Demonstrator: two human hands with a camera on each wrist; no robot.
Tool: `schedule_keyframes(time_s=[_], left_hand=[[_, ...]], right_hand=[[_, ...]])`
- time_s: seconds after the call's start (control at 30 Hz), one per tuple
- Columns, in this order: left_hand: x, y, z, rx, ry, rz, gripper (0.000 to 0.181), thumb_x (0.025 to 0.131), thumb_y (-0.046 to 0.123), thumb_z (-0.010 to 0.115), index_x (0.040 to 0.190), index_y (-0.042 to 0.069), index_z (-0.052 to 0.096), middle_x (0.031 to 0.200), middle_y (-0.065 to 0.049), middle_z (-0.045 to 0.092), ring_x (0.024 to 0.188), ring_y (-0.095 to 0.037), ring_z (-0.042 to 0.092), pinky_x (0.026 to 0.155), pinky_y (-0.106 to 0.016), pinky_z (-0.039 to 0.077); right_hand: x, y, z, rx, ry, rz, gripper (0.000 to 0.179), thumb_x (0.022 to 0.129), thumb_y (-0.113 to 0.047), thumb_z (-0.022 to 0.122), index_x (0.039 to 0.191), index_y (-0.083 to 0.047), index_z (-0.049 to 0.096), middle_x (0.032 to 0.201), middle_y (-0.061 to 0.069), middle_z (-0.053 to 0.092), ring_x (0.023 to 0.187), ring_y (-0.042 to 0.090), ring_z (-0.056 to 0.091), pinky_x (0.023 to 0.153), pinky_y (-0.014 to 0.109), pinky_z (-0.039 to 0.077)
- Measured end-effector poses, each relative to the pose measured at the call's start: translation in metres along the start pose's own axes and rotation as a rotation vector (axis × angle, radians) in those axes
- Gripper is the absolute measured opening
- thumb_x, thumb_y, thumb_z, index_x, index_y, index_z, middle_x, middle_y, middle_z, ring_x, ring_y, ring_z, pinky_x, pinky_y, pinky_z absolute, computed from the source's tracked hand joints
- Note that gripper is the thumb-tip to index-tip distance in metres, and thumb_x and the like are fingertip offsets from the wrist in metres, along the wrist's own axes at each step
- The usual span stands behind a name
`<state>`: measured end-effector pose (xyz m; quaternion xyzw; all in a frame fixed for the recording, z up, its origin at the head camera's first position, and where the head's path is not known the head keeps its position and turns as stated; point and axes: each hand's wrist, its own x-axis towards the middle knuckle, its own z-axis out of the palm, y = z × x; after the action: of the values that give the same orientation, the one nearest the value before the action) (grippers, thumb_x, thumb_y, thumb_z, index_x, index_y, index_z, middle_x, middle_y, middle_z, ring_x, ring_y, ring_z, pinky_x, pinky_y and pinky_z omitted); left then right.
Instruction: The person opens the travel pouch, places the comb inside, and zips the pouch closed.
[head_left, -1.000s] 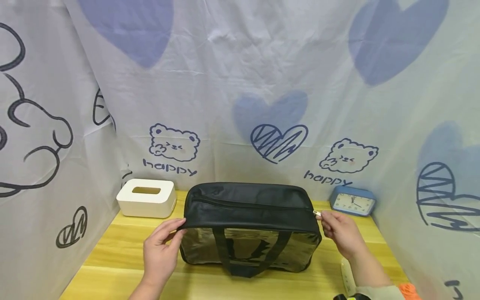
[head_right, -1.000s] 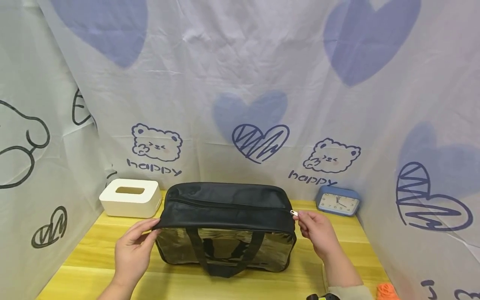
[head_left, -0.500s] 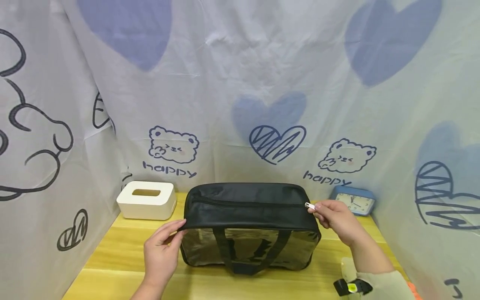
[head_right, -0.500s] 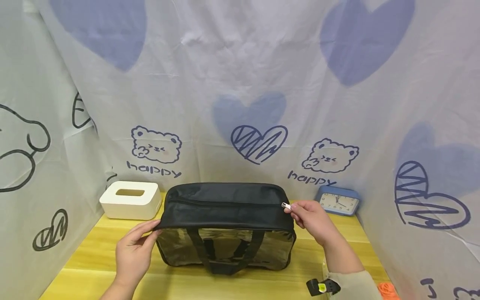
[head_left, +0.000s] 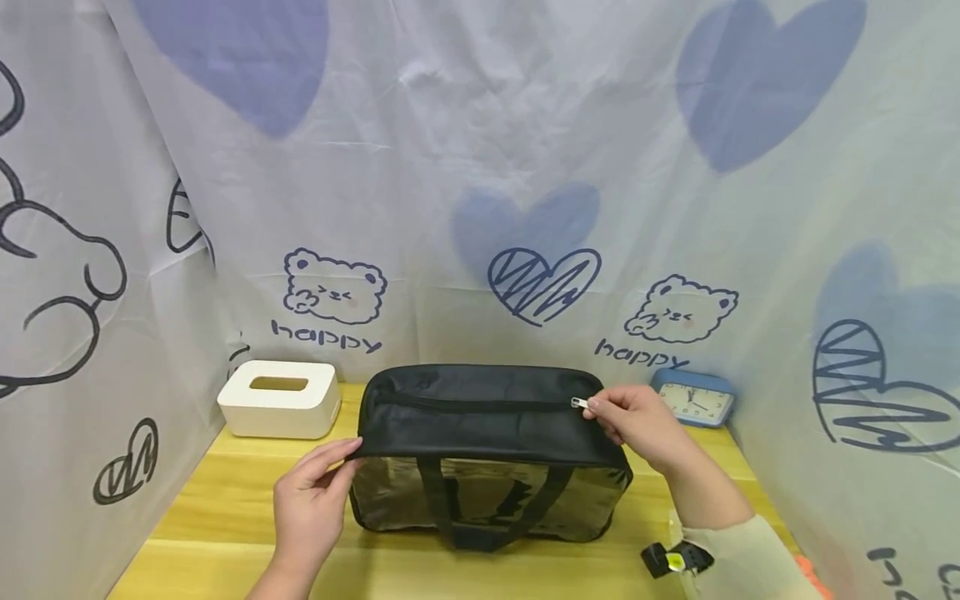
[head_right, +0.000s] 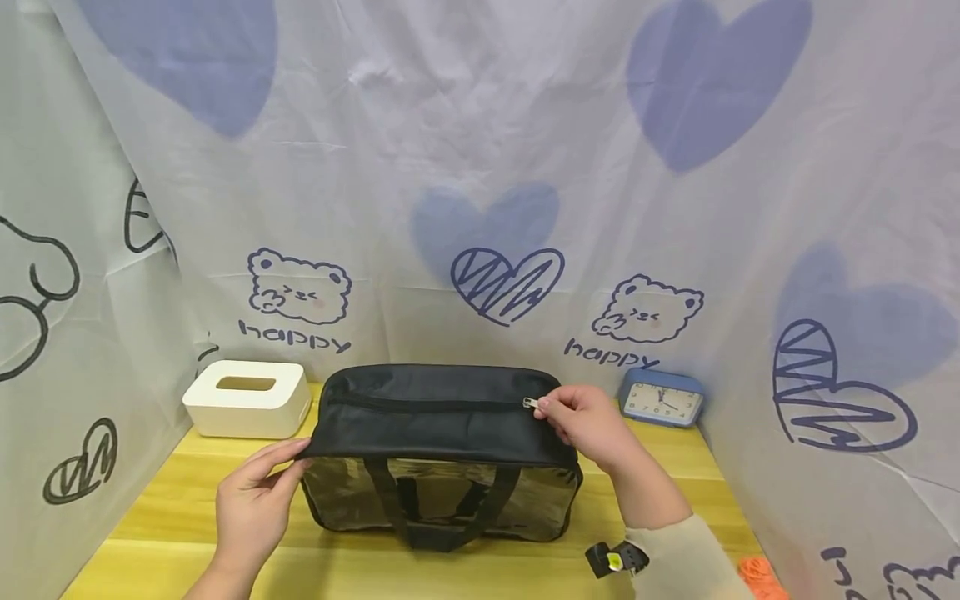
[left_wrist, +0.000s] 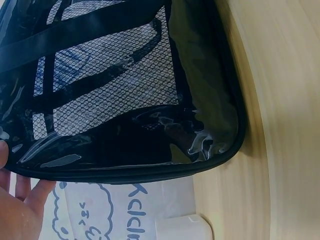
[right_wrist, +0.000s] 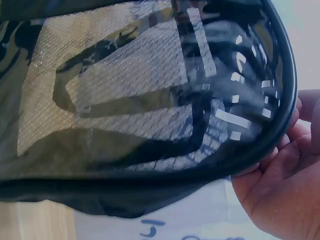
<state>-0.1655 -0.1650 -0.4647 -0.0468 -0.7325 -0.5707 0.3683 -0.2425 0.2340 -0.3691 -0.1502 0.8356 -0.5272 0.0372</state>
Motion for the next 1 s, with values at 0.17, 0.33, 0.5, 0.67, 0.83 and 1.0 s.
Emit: schedule_keyframes(time_s=[0.17,0.33,0.5,0.67,0.83,1.0], left_hand=[[0.002,-0.001,0.002,-0.003,-0.003,0.018,0.029,0.083,-0.021,0.077,0.105,-0.003,0.083,0.107,-0.017,0.077,0.103,0.005,0.069,0.077,-0.014,0.058],[0.003,-0.002,0.003,-0.019,-0.002,0.029,0.029,0.083,-0.022,0.077,0.104,-0.004,0.083,0.106,-0.016,0.078,0.104,0.004,0.069,0.077,-0.015,0.058],[0.003,-0.001,0.003,-0.015,0.003,0.029,0.028,0.082,-0.022,0.077,0.103,-0.004,0.083,0.106,-0.016,0.078,0.104,0.004,0.069,0.077,-0.014,0.058],[0.003,-0.001,0.003,-0.001,0.007,0.022,0.027,0.083,-0.021,0.078,0.103,-0.003,0.083,0.106,-0.018,0.078,0.104,0.005,0.068,0.078,-0.014,0.057],[0.002,0.000,0.003,0.003,0.017,0.019,0.027,0.083,-0.020,0.078,0.103,-0.003,0.083,0.105,-0.014,0.078,0.104,0.005,0.068,0.078,-0.013,0.057],[0.000,0.002,0.003,0.008,0.017,0.012,0.027,0.084,-0.020,0.077,0.104,-0.002,0.083,0.106,-0.014,0.078,0.104,0.005,0.068,0.079,-0.013,0.057]], right_hand=[[0.007,-0.010,0.008,0.000,-0.024,-0.021,0.025,0.108,-0.009,0.060,0.097,0.009,0.073,0.065,0.003,0.050,0.057,0.015,0.045,0.057,0.028,0.043],[0.012,-0.019,0.015,-0.024,-0.058,-0.050,0.026,0.109,-0.010,0.059,0.095,0.008,0.073,0.064,0.003,0.050,0.056,0.015,0.044,0.058,0.028,0.042],[0.018,-0.029,0.024,-0.048,-0.091,-0.049,0.027,0.109,-0.010,0.058,0.095,0.006,0.074,0.060,0.000,0.046,0.054,0.014,0.040,0.057,0.028,0.039],[0.028,-0.041,0.035,-0.025,-0.123,-0.029,0.027,0.108,-0.009,0.058,0.095,0.007,0.076,0.058,-0.002,0.042,0.049,0.011,0.032,0.051,0.026,0.032],[0.037,-0.053,0.047,-0.033,-0.169,-0.020,0.028,0.108,-0.009,0.058,0.093,0.005,0.076,0.059,-0.003,0.041,0.050,0.011,0.031,0.050,0.025,0.031],[0.045,-0.063,0.059,-0.035,-0.218,-0.010,0.029,0.108,-0.009,0.057,0.091,0.004,0.077,0.059,-0.004,0.039,0.048,0.011,0.030,0.048,0.025,0.029]])
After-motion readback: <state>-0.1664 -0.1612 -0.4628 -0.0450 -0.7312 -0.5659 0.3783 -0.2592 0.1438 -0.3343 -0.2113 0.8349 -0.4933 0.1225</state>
